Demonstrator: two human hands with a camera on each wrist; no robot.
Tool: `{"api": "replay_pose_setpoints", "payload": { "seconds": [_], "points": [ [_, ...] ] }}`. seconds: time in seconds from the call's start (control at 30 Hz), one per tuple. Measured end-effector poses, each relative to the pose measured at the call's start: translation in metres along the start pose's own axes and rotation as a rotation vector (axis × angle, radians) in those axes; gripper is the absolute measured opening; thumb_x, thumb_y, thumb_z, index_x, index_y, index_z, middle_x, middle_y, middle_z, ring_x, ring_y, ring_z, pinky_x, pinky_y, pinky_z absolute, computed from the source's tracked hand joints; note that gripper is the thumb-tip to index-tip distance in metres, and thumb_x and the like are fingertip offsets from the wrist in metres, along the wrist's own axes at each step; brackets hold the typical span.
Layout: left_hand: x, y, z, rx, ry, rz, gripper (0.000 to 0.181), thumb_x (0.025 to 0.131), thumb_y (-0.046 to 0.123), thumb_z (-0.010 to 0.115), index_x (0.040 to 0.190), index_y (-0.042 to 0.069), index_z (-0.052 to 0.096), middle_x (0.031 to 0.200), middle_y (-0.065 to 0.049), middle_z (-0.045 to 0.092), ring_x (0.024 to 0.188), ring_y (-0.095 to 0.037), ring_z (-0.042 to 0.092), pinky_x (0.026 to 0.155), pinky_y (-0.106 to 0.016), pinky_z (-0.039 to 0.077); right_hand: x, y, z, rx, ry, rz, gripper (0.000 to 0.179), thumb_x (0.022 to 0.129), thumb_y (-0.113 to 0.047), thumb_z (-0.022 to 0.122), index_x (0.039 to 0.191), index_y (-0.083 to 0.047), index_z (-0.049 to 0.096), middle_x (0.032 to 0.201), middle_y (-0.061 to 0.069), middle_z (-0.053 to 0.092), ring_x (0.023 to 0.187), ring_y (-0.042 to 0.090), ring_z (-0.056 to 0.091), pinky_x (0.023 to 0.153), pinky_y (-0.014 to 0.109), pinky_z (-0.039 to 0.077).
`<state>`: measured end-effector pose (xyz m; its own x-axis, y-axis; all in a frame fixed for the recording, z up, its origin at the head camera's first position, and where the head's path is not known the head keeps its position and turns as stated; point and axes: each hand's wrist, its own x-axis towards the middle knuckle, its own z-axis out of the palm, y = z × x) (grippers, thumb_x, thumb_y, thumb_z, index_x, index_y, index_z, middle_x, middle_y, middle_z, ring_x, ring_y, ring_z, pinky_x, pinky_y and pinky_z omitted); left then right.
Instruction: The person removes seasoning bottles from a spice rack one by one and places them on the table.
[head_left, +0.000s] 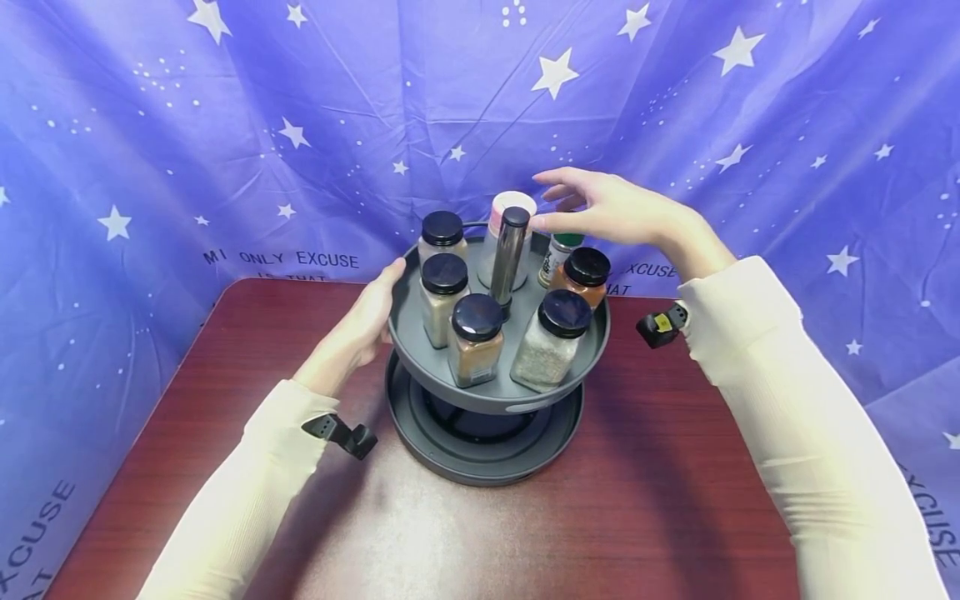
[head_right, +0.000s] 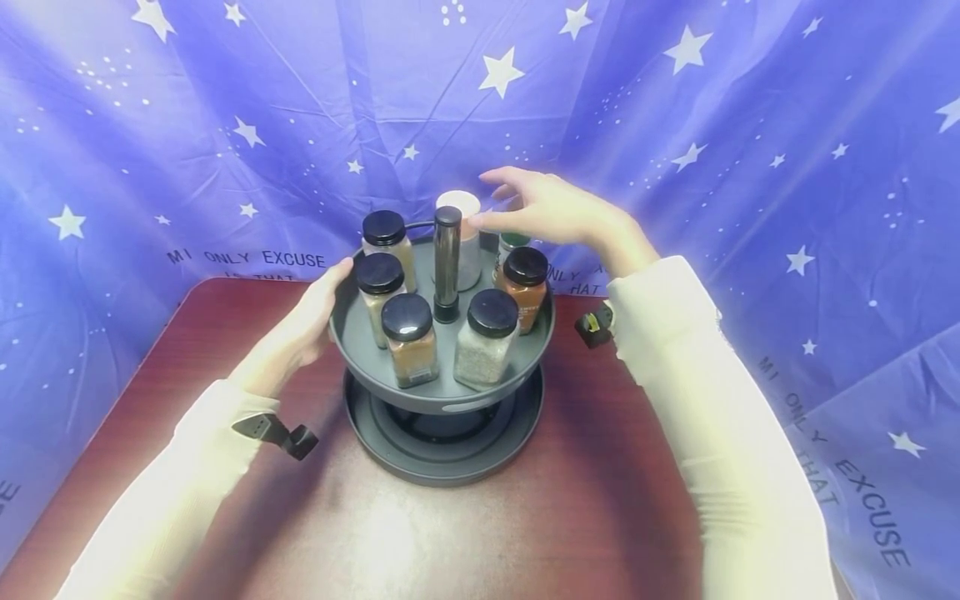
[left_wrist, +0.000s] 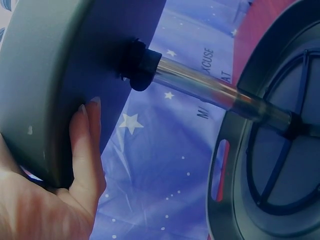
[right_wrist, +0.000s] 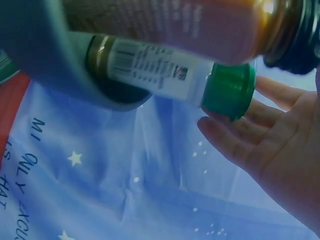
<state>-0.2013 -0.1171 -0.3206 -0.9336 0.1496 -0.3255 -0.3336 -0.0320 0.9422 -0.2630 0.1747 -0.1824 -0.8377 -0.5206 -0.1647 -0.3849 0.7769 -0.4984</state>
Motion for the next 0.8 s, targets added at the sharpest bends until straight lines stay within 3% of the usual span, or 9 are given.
{"api": "replay_pose_setpoints", "payload": {
  "seconds": [0.6,0.8],
  "points": [
    [0.002,0.001,-0.001,0.017,0.0,0.001,0.052,0.104,0.056,0.022,0.1,0.017,0.056,0.067,0.01,0.066,0.059,-0.005,0.064,0.055,-0.024,0.053,0.023,-0.027,0.007,-0.153,-0.026,-0.104,0.075,0.091,-0.035,0.066,0.154,-0.018,0.03,0.152,0.013,0.045,0.139,0.032,0.045,0.115,0.048,0.034],
    [0.002,0.001,-0.002,0.018,0.0,0.006,0.052,0.104,0.056,0.021,0.103,0.017,0.055,0.069,0.01,0.067,0.061,-0.005,0.065,0.057,-0.025,0.054,0.029,-0.031,0.011,-0.233,-0.029,-0.113,0.074,0.091,-0.044,0.065,0.153,-0.018,0.034,0.151,0.01,0.047,0.136,0.029,0.046,0.113,0.048,0.035]
  ]
}}
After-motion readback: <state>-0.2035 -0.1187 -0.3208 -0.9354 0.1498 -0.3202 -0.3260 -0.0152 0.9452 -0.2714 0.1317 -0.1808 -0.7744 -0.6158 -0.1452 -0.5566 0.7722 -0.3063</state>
